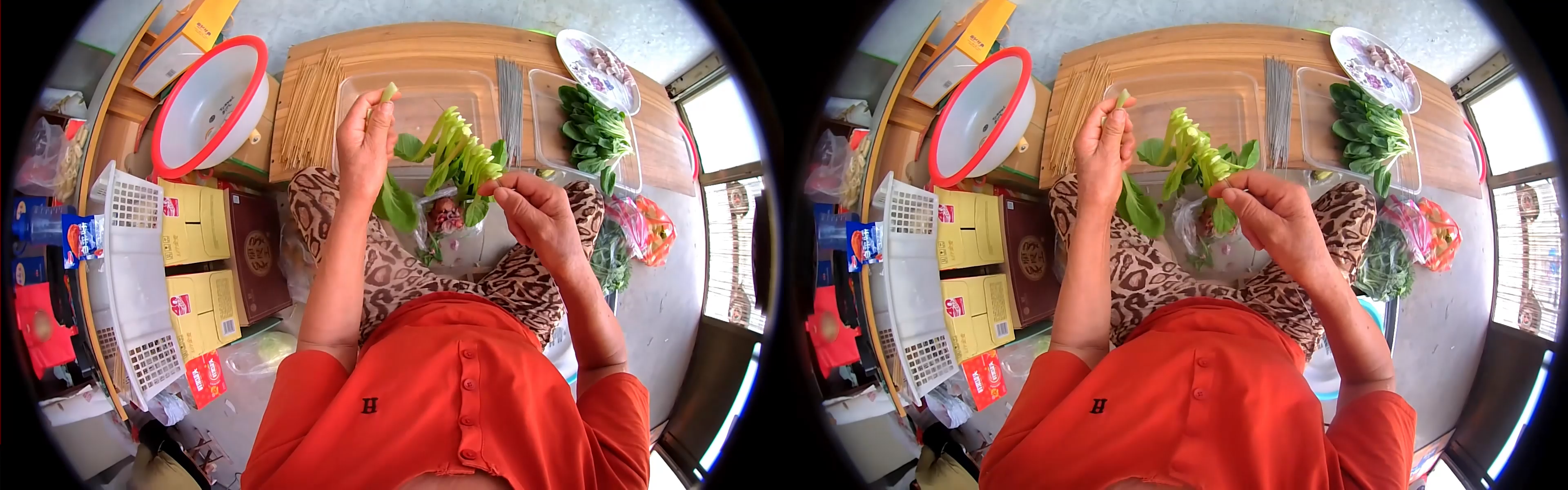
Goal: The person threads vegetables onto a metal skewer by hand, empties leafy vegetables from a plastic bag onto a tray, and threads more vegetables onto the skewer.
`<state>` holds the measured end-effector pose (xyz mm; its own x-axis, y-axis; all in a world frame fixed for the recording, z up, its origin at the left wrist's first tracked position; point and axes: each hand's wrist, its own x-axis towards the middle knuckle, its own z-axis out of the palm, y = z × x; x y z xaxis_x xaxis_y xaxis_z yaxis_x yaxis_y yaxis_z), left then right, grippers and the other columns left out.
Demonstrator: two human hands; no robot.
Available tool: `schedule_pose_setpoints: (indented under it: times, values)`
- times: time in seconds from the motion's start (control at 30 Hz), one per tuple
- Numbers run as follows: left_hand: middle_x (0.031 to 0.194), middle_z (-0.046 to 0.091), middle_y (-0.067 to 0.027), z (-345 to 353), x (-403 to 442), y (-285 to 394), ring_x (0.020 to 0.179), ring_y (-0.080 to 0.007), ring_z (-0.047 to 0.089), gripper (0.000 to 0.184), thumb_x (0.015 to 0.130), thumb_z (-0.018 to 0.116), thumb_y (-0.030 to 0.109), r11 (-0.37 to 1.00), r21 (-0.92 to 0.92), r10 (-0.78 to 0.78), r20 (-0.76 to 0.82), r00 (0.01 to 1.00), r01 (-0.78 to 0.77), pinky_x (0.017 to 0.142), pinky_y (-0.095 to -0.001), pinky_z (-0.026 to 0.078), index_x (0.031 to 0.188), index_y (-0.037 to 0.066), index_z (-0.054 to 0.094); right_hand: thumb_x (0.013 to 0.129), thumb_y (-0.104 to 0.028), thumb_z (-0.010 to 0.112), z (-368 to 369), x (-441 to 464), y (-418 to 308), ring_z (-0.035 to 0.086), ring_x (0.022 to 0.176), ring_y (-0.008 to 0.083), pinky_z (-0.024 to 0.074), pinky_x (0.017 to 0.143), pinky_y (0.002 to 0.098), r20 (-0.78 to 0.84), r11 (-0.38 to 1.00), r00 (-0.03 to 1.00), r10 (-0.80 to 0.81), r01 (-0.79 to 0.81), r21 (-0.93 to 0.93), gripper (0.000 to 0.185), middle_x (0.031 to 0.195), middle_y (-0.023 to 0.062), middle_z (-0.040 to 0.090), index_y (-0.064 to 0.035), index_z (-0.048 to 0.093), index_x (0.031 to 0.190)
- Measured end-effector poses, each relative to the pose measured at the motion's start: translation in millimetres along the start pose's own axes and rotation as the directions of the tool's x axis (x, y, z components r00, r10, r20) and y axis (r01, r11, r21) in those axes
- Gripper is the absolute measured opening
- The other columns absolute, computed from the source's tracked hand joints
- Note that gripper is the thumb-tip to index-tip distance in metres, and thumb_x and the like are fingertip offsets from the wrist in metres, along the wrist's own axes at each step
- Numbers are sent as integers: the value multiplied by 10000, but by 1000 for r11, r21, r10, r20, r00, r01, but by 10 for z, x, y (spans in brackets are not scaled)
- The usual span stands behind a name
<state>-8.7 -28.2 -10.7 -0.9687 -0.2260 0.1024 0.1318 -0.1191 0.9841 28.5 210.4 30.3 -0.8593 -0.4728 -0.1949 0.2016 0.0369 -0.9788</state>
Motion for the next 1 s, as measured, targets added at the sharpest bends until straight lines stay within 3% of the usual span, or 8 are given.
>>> schedule_pose_setpoints:
  times: [0.13,0.3,0.5,0.7,1.0]
  values:
    - [770,486,56,12,-4,29,550,-21,377,295,975,506,269,1000,0,6,25,1000,-6,442,-166,256,1126,26,579,952,-150,541,43,-19,-80,377,494,6,290,435,176,15,1000,1000,1,-1,-15,188,627,-61,487,-2,641,1010]
    - [779,507,50,20,-11,97,534,-38,392,324,970,508,299,944,-287,-116,175,978,163,426,-169,259,1112,21,594,954,-167,543,85,-20,-83,370,500,10,300,449,178,82,1000,997,-3,4,-17,199,616,-61,470,-4,635,1021]
    - [802,520,59,-20,6,112,540,-39,401,388,955,521,345,878,-390,-164,299,940,278,426,-158,265,1133,5,571,954,-181,546,112,-18,-160,377,513,7,308,456,177,71,999,997,-13,16,-33,204,631,-62,479,-11,637,1020]
    - [840,524,30,-19,22,152,540,-39,398,434,936,545,368,857,-420,-162,330,930,298,409,-160,263,1191,18,554,951,-198,552,118,-1,-239,392,528,2,319,462,170,61,997,998,-30,35,-76,206,651,-68,502,-22,644,1005]
    - [848,561,43,-58,5,133,551,-39,430,412,924,575,342,830,-473,-129,353,927,296,418,-152,275,1157,2,558,953,-175,545,166,-12,-237,380,507,6,302,448,177,69,997,997,-30,35,-72,196,641,-63,503,-15,643,1009]
